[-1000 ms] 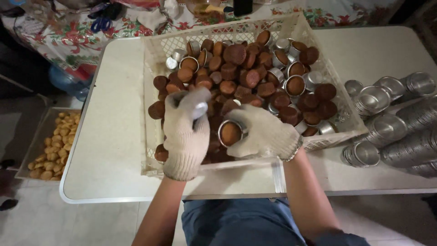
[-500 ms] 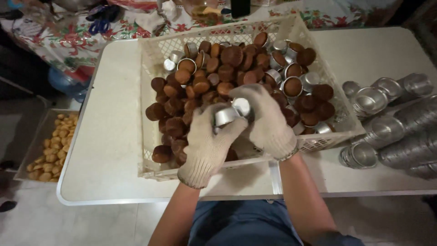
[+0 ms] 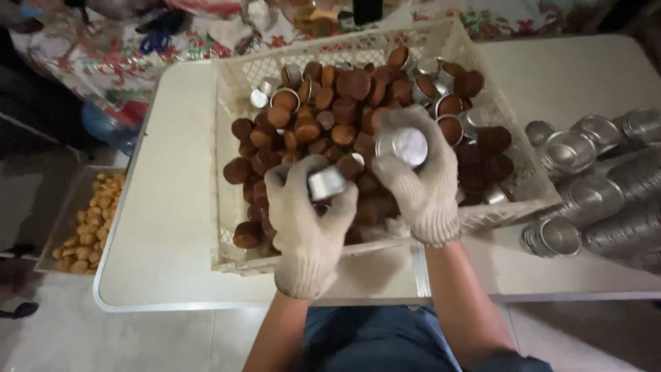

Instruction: Sorting small metal baking molds from a basket of items and stacking them on a table

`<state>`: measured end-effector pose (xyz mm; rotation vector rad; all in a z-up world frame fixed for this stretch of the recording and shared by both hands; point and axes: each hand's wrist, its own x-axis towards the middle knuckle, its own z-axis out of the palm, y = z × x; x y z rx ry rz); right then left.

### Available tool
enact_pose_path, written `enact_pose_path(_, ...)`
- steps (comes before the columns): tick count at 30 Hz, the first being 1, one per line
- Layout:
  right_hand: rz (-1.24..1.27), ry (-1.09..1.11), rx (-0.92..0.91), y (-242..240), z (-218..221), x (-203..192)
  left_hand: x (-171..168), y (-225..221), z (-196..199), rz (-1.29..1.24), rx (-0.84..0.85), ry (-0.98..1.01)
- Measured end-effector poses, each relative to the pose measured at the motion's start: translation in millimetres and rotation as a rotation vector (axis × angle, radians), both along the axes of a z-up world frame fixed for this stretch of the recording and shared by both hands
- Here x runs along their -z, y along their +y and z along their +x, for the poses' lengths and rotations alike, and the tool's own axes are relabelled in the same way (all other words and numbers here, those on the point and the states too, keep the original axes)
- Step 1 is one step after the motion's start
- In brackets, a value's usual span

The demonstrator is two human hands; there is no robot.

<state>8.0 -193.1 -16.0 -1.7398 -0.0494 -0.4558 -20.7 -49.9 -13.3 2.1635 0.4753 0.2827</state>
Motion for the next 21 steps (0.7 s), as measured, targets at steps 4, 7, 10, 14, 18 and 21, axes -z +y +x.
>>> enact_pose_path(4, -0.164, 0.121, -0.415, -1, 2, 21, 23, -10, -2, 0.356, 0.11, -0.206)
enact_pose_path(7, -0.288, 0.142, -0.431, -21, 9, 14, 44, -7, 1, 0.428, 0.288, -0.747)
enact_pose_path(10, -0.35, 0.229, -0.426, -12, 3, 1, 70, -13, 8, 0.531, 0.152, -0.67)
enact_pose_path(14, -0.519, 0.393, -0.52, -1, -2, -30, 46, -10, -1, 0.535, 0.155, -0.697)
enact_pose_path(18, -0.372, 0.307, -0.625, -15, 1, -24, 45, -5, -1, 0.487, 0.335, -0.78)
enact_pose_path(21, -0.293, 0.283, -0.622, -17, 0, -9, 48, -4, 8, 0.487, 0.424, -0.867)
